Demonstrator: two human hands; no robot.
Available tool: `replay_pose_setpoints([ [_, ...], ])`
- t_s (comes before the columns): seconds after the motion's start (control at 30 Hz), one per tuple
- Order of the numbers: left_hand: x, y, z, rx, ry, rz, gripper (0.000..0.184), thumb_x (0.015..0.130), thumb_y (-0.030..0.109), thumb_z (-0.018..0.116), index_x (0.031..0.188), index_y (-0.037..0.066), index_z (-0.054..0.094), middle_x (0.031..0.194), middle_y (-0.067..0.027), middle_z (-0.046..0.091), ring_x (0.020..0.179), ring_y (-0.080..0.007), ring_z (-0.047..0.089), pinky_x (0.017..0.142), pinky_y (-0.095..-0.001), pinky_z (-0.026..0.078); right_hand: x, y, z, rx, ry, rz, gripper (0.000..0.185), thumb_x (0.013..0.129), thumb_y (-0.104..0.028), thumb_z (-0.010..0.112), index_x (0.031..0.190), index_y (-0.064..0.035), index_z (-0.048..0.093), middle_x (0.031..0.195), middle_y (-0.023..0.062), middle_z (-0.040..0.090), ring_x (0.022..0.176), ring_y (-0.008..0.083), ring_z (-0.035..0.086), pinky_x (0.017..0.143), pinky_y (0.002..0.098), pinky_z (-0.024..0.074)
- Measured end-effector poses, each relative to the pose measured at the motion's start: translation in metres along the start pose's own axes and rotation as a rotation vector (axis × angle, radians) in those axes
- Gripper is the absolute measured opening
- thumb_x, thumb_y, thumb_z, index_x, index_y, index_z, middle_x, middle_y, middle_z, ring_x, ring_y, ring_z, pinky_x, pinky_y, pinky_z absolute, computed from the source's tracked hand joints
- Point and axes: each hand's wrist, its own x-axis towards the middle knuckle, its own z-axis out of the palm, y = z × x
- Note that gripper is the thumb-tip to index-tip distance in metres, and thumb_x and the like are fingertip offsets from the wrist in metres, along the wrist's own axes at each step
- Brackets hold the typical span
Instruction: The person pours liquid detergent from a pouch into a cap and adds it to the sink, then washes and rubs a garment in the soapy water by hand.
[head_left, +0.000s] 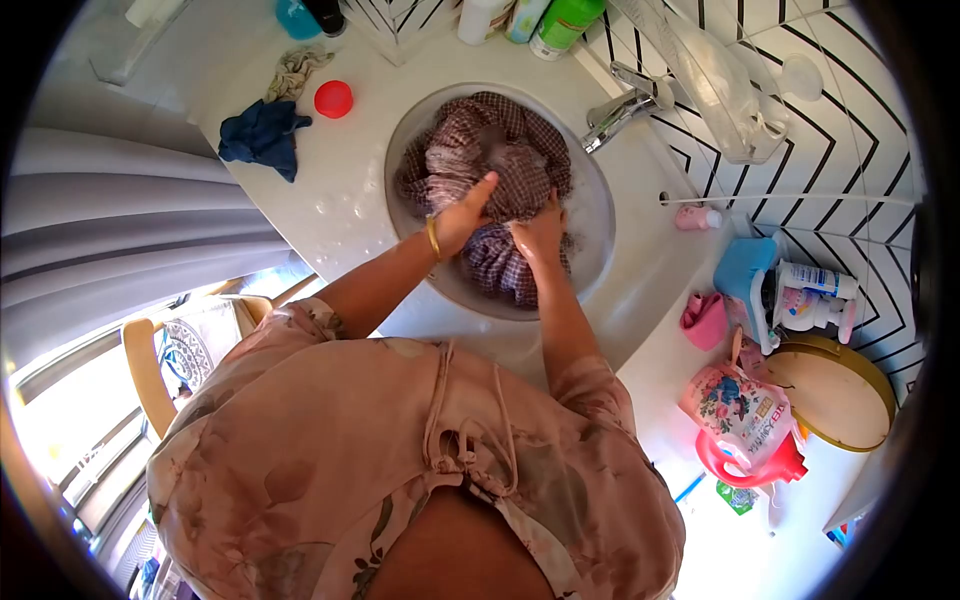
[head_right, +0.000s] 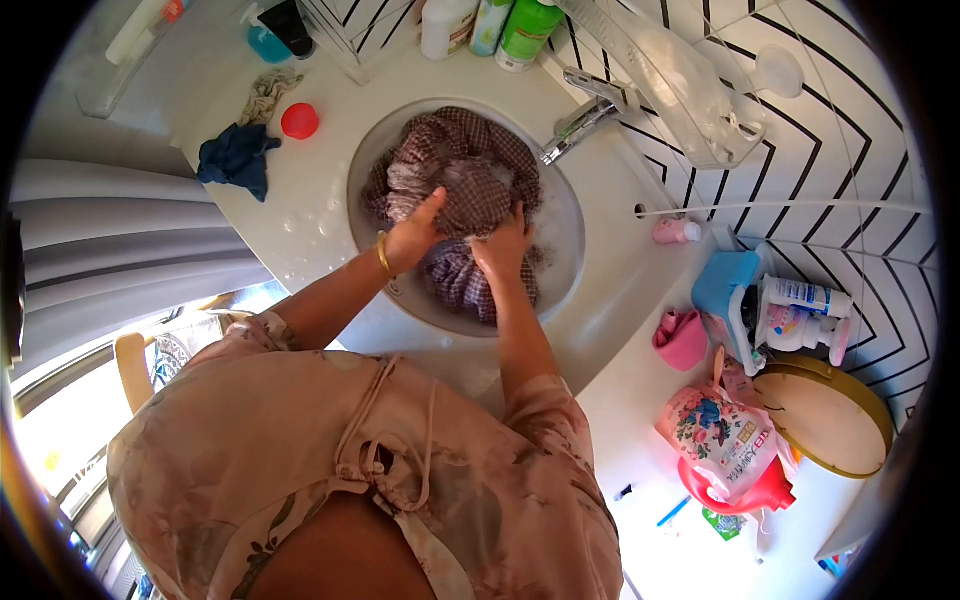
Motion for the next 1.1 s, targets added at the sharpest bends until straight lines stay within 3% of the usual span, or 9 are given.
replay_pose_setpoints([
  [0.07, 0.001, -0.005, -0.021, -0.209, -0.111, -0.029, 0.069, 0.085, 0.058, 0.042, 0.135, 0.011, 0.032, 0.135, -0.0051, 0.039, 0.124, -0.0202, 0.035, 0.104, -0.0396, 0.024, -0.002, -0.002, -0.027, -0.095, -0.069, -0.131, 0.043, 0.073, -0.022, 0.061, 0.112, -0.0038, 0.056, 0.110, 0.0189, 0.057, 0.106, 0.0348, 0.052, 0.094, 0.0494, 0.0325],
  [0.2, -0.004, -0.015, -0.023, -0.740, -0.119, -0.125, 0.094, 0.071, 0.077, 0.038, 0.138, 0.013, 0.026, 0.140, -0.0074, 0.033, 0.129, -0.0256, 0.029, 0.108, -0.0403, 0.016, -0.013, 0.000, -0.055, 0.982, -0.052, 0.163, 0.036, 0.071, 0.000, 0.050, 0.106, 0.0043, 0.056, 0.095, 0.0091, 0.062, 0.083, 0.0185, 0.058, 0.075, 0.0293, 0.0451],
  [0.4, 0.010, -0.024, -0.012, -0.689, -0.021, -0.180, 0.109, 0.060, 0.088, 0.029, 0.141, 0.017, 0.020, 0.145, -0.0072, 0.022, 0.133, -0.0283, 0.020, 0.107, -0.0492, 0.014, -0.061, -0.036, -0.136, 0.831, -0.369, 0.180, 0.040, 0.068, -0.006, 0.053, 0.105, 0.0069, 0.054, 0.093, 0.0098, 0.061, 0.078, 0.0147, 0.058, 0.070, 0.0295, 0.0468],
  [0.5, 0.045, -0.023, -0.025, -0.770, -0.077, 0.015, 0.107, 0.061, 0.085, 0.037, 0.136, 0.010, 0.029, 0.130, -0.0111, 0.040, 0.117, -0.0298, 0.038, 0.100, -0.0487, 0.028, -0.072, -0.023, -0.141, 0.736, -0.645, 0.208, 0.052, 0.067, -0.009, 0.056, 0.116, 0.0067, 0.048, 0.103, 0.0123, 0.058, 0.087, 0.0180, 0.056, 0.077, 0.0311, 0.0461],
  [0.7, 0.022, 0.043, 0.001, -0.993, -0.425, 0.117, 0.090, 0.065, 0.072, 0.054, 0.122, 0.004, 0.041, 0.086, -0.0026, 0.050, 0.081, -0.0176, 0.050, 0.091, -0.0428, 0.040, -0.065, -0.028, -0.119, 0.596, -0.326, 0.010, 0.092, 0.061, -0.026, 0.077, 0.133, 0.0029, 0.029, 0.126, 0.0188, 0.043, 0.108, 0.0262, 0.048, 0.093, 0.0343, 0.0380],
  [0.77, 0.012, 0.061, 0.010, -1.010, -0.445, 0.117, 0.077, 0.066, 0.067, 0.057, 0.110, 0.004, 0.046, 0.080, -0.0017, 0.047, 0.077, -0.0165, 0.048, 0.088, -0.0428, 0.040, -0.052, -0.034, -0.095, -0.091, -0.148, -0.290, 0.097, 0.054, -0.031, 0.082, 0.130, 0.0038, 0.032, 0.128, 0.0221, 0.040, 0.107, 0.0285, 0.050, 0.090, 0.0359, 0.0405],
  [0.9, 0.001, 0.093, 0.029, -0.952, -0.610, 0.148, 0.053, 0.068, 0.052, 0.062, 0.091, 0.006, 0.051, 0.076, -0.0024, 0.044, 0.078, -0.0172, 0.046, 0.084, -0.0447, 0.041, -0.028, -0.079, -0.053, 0.630, -0.042, -0.346, 0.079, 0.057, -0.023, 0.082, 0.121, 0.0035, 0.043, 0.118, 0.0171, 0.050, 0.101, 0.0237, 0.053, 0.085, 0.0346, 0.0432],
  [1.0, 0.006, 0.114, 0.022, -0.892, -0.700, 0.149, 0.044, 0.068, 0.039, 0.065, 0.091, 0.003, 0.053, 0.081, -0.0058, 0.050, 0.084, -0.0214, 0.051, 0.085, -0.0474, 0.042, -0.034, -0.080, -0.054, 0.854, -0.526, 0.118, 0.067, 0.062, -0.022, 0.079, 0.117, 0.0031, 0.049, 0.110, 0.0124, 0.058, 0.099, 0.0213, 0.055, 0.087, 0.0333, 0.0423],
  [1.1, 0.004, 0.129, 0.009, -0.551, -0.278, 0.094, 0.045, 0.070, 0.034, 0.064, 0.097, 0.000, 0.055, 0.092, -0.0100, 0.057, 0.096, -0.0265, 0.054, 0.088, -0.0486, 0.042, -0.045, -0.045, -0.098, 0.907, -0.478, 0.059, 0.060, 0.065, -0.011, 0.074, 0.118, 0.0045, 0.048, 0.108, 0.0121, 0.059, 0.097, 0.0193, 0.056, 0.085, 0.0325, 0.0433],
])
